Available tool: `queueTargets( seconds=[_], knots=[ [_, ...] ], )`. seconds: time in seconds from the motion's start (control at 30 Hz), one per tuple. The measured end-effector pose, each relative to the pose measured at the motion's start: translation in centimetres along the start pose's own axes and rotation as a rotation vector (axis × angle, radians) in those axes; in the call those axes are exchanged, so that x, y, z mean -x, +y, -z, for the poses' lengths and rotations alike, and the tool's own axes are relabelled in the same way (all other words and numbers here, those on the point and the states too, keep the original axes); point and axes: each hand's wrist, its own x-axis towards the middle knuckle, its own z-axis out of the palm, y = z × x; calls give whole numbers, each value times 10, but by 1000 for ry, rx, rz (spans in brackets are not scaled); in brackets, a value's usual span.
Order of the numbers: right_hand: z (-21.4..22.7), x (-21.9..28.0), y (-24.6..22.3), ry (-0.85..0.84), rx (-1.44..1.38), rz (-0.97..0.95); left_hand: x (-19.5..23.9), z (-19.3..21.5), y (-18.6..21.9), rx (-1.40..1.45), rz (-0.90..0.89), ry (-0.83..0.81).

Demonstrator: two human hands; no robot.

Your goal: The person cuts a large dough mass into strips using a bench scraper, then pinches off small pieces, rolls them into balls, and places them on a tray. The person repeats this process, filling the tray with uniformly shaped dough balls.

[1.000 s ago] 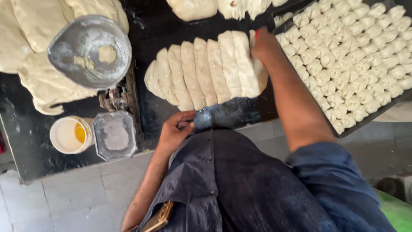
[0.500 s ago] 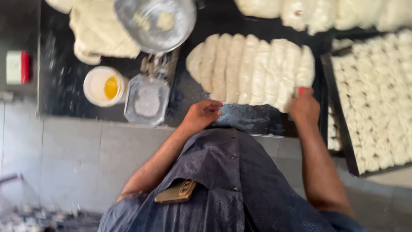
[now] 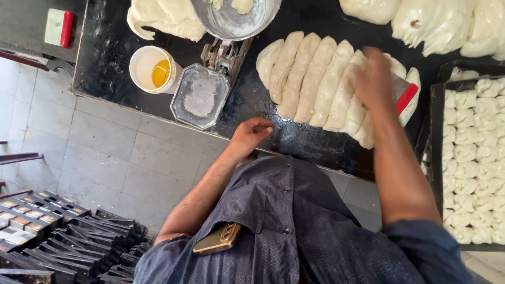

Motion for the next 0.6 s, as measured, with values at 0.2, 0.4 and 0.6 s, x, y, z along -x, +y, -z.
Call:
queueTargets(
  seconds=[0.2,0.4,0.6],
  knots=[
    [-116,-115,-57,-229,439,80,-50,-1,-29,124,-2,89],
    [-96,-83,-99,-461,449,121,-82,-13,-16,151,-118,179],
    [1,32,-178,-375,-230,-43,-89,-12,34,-794,-966,451]
  ],
)
